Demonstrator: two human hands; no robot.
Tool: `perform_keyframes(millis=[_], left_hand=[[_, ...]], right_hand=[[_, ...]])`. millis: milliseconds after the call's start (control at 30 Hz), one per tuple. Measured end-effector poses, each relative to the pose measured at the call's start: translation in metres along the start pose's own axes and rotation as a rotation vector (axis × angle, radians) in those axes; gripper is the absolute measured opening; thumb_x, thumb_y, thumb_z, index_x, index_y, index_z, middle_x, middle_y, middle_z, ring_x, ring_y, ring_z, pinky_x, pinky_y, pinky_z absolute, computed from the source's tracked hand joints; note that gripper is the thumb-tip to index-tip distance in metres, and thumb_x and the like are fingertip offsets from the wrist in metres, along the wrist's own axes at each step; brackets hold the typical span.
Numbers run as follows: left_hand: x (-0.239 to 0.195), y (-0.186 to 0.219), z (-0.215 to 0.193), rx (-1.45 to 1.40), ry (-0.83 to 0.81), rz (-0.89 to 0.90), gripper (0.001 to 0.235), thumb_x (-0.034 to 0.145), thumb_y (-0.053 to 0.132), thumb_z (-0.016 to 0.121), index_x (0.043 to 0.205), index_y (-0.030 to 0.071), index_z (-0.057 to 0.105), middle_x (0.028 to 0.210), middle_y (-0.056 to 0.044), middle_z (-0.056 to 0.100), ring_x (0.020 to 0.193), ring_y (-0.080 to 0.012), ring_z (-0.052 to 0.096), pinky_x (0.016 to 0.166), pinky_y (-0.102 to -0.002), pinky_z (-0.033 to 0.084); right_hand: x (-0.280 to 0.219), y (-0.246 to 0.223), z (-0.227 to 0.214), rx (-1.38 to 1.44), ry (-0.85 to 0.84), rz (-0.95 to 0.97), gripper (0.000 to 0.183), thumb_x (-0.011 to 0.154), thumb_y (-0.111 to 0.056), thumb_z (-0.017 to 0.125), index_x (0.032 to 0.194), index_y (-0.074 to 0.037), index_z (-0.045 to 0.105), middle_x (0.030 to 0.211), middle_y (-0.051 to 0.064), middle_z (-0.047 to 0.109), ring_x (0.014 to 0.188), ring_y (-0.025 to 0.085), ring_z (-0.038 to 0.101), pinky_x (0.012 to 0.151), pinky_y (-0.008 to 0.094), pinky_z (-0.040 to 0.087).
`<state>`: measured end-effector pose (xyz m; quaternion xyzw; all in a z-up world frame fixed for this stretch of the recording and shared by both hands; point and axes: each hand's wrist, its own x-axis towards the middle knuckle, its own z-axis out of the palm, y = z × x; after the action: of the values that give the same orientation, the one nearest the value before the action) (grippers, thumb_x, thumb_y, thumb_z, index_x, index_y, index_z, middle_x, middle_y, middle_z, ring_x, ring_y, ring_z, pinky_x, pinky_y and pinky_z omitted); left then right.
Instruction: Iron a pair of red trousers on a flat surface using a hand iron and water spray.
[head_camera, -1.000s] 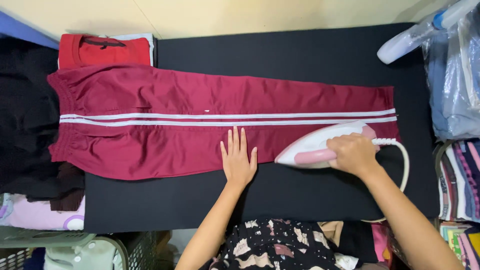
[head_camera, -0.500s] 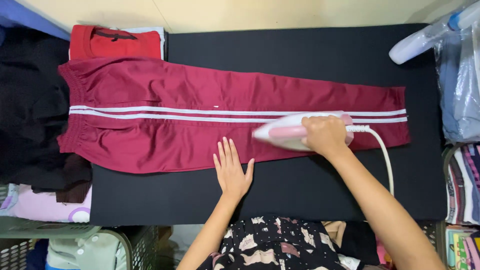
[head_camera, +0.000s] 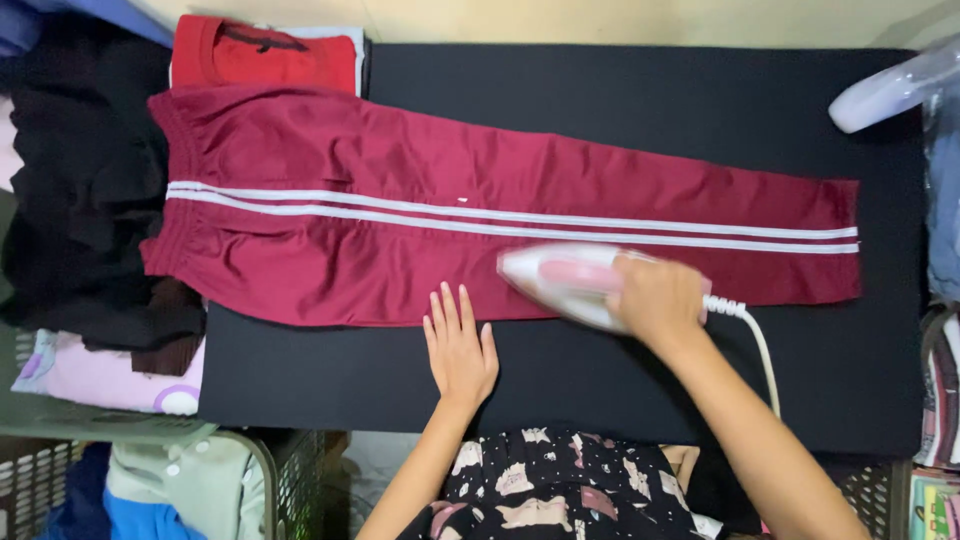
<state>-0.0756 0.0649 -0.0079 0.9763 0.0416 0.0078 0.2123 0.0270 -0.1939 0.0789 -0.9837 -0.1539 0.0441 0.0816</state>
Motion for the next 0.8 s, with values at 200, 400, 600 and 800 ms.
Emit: perform_keyframes(millis=[200,400,600,800], left_hand=[[0.014,0.001,-0.013,0.012,0.026,0.011,0.069,0.097,0.031,0.053,0.156,0.001,0.036,0.164,-0.023,0.031,0.152,-0.0414,0.025,0.119,-0.06,0.02],[0.097,-0.023,-0.042,-0.441,0.069,0.062,0.051,0.111,0.03,0.036,0.156,0.008,0.044,0.162,-0.011,0.046,0.155,-0.0324,0.034,0.129,-0.052,0.027],[0.13,-0.055,-0.015,-0.314,-0.145,0.166,0.057,0.111,0.036,0.02,0.157,0.012,0.044,0.167,-0.006,0.038,0.158,-0.0316,0.02,0.125,-0.056,0.004],[0.134,-0.063,-0.006,-0.536,-0.163,0.079,0.062,0.111,0.039,0.011,0.154,0.016,0.049,0.165,-0.002,0.041,0.159,-0.0265,0.02,0.126,-0.053,-0.002]], right_hand=[[0.065,-0.018,0.019,-0.12,0.043,0.141,0.018,0.075,-0.021,0.073,0.089,-0.01,0.073,0.071,0.013,0.071,0.064,0.032,0.072,0.061,0.045,0.057],[0.045,-0.031,0.024,0.009,0.069,-0.285,0.018,0.059,-0.02,0.075,0.071,-0.008,0.067,0.065,0.009,0.069,0.062,0.028,0.07,0.058,0.043,0.053],[0.051,-0.045,0.033,-0.111,0.135,0.012,0.017,0.065,-0.019,0.077,0.077,-0.012,0.067,0.068,0.007,0.068,0.062,0.025,0.069,0.056,0.039,0.053],[0.003,-0.072,0.029,0.011,-0.007,-0.163,0.023,0.062,-0.025,0.079,0.075,-0.01,0.068,0.068,0.009,0.069,0.063,0.028,0.07,0.058,0.043,0.054]])
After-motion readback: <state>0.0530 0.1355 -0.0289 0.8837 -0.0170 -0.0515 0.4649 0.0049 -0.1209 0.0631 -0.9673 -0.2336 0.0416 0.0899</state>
